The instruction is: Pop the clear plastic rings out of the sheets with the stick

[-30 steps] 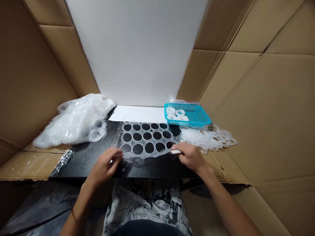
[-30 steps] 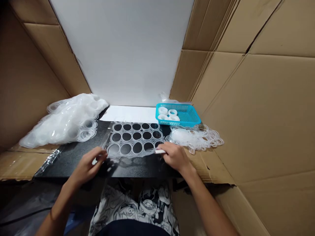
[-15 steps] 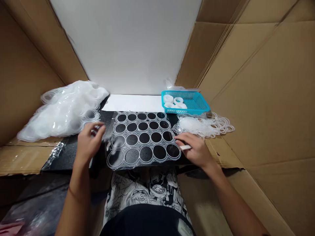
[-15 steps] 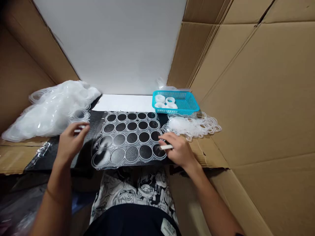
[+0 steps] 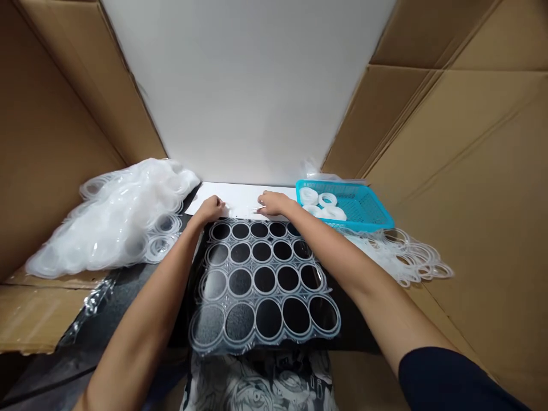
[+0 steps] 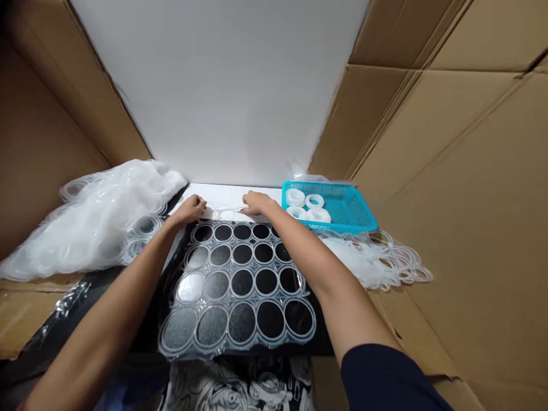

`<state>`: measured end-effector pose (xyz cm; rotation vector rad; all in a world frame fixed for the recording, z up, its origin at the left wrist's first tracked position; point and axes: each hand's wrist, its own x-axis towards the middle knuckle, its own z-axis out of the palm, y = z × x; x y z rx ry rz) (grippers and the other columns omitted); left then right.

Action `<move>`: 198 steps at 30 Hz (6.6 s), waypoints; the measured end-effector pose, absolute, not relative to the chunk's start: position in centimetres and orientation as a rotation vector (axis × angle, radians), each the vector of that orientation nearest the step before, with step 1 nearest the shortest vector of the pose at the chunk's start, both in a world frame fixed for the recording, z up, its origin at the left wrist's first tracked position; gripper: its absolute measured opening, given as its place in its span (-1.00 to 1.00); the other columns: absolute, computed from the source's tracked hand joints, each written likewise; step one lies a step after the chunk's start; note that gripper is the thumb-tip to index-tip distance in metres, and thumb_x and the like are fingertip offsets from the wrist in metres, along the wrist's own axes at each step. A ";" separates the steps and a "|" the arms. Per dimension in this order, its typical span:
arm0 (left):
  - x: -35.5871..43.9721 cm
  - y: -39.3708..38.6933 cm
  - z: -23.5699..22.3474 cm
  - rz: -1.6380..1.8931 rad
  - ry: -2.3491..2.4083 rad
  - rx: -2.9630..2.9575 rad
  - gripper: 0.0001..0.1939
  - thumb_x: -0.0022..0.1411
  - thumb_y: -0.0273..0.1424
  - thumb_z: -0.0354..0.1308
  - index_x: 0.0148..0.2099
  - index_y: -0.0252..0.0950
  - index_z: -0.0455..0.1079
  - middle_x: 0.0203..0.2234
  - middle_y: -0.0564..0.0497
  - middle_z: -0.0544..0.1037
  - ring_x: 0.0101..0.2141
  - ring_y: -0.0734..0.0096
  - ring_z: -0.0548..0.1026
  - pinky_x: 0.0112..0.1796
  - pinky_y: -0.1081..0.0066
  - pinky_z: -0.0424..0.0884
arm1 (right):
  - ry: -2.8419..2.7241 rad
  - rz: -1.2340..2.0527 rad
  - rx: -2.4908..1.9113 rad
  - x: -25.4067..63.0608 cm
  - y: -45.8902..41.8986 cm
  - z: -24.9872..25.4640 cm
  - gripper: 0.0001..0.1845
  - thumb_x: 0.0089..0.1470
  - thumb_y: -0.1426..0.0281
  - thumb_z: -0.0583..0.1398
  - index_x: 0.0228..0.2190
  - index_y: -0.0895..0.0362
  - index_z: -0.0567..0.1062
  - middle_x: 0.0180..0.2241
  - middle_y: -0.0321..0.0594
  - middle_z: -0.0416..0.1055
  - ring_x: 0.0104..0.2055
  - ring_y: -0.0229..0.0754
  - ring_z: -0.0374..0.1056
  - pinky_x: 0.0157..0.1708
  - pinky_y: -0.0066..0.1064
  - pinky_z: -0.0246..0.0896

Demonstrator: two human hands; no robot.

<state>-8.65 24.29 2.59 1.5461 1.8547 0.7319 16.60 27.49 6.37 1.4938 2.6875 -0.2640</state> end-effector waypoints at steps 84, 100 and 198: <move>7.9 -3.3 0.6 0.519 1.438 2.520 -0.61 0.49 -0.25 0.02 0.24 -0.30 0.34 0.31 -0.26 0.37 0.31 -0.03 0.30 0.28 -0.03 0.25 | 2.996 -1.570 1.531 28.4 7.8 1.4 -0.82 0.29 0.27 0.26 -0.27 0.10 0.60 -0.24 -0.23 0.60 -0.20 -0.17 0.50 -0.07 -0.31 0.35; 8.4 -3.0 0.8 0.513 1.485 2.470 -0.55 0.46 -0.21 0.05 0.27 -0.31 0.31 0.30 -0.26 0.37 0.27 -0.06 0.33 0.19 -0.02 0.29 | 3.337 -0.937 1.030 28.8 7.0 1.2 -0.74 0.41 0.34 0.13 -0.04 0.05 0.62 -0.01 -0.12 0.62 0.04 -0.09 0.51 0.07 -0.18 0.39; 3.7 -4.0 0.9 0.564 1.572 2.350 -0.50 0.46 -0.22 0.08 0.33 -0.34 0.22 0.33 -0.28 0.32 0.30 -0.04 0.28 0.27 -0.03 0.19 | 3.379 -0.714 0.977 22.3 6.9 0.6 -0.67 0.44 0.31 0.07 -0.04 0.11 0.61 0.03 -0.07 0.61 -0.03 -0.06 0.48 -0.01 -0.15 0.32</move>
